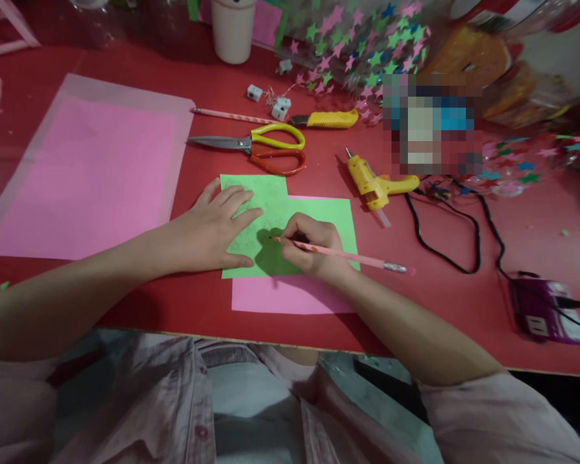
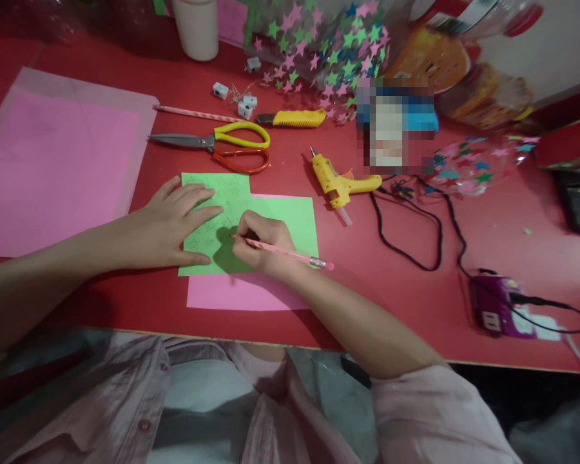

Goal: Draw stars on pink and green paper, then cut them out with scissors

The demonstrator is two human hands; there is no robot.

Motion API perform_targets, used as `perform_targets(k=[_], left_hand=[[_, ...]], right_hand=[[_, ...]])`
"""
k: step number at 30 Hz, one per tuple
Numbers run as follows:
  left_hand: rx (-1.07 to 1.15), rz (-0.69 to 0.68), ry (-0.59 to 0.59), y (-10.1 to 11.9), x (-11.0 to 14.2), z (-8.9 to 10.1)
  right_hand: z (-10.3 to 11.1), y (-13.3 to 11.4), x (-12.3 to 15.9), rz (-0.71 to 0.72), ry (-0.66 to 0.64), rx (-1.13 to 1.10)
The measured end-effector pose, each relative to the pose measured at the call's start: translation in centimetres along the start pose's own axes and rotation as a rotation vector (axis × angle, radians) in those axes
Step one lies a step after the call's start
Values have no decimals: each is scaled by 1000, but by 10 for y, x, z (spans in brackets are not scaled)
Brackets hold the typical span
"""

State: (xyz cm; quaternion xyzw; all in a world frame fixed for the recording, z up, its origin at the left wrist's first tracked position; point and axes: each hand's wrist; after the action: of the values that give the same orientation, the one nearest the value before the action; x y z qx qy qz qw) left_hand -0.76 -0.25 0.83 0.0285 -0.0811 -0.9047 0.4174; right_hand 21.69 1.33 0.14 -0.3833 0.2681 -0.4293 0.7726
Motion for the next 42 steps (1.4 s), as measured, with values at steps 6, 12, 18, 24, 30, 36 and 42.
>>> perform_targets(k=[6,12,18,24,30,36,42], left_hand=[[-1,1,0,0,0,0],[8,2,1,-1,0,-1],[19,1,11,-2,0,-3],[7,-3,4,-1,0,-1],[56,0,8,-1,0,0],[38,3,0,-5,1,-4],[36,16,-48,-7,5,11]], right_hand=[[-1,0,1,39,-33,7],[-2,0,3,85,-80,21],[-1,-1,2,132,-108,61],[1,-3,2,143,-172,58],[0,-3,2,120,-156,14],[6,-2,-1,-5,1,-210],[9,2,-3,-20,-38,-294]])
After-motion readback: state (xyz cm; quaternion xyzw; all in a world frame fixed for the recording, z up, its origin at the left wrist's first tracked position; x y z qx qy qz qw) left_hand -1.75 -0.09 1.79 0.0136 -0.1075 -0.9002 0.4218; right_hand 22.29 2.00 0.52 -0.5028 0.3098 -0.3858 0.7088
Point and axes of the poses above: each hand's wrist, its own x-axis away from the middle knuckle, its own z-axis out of the back of the hand, y = z × x, and after that the axes turned 1 degree about -z, right-handed
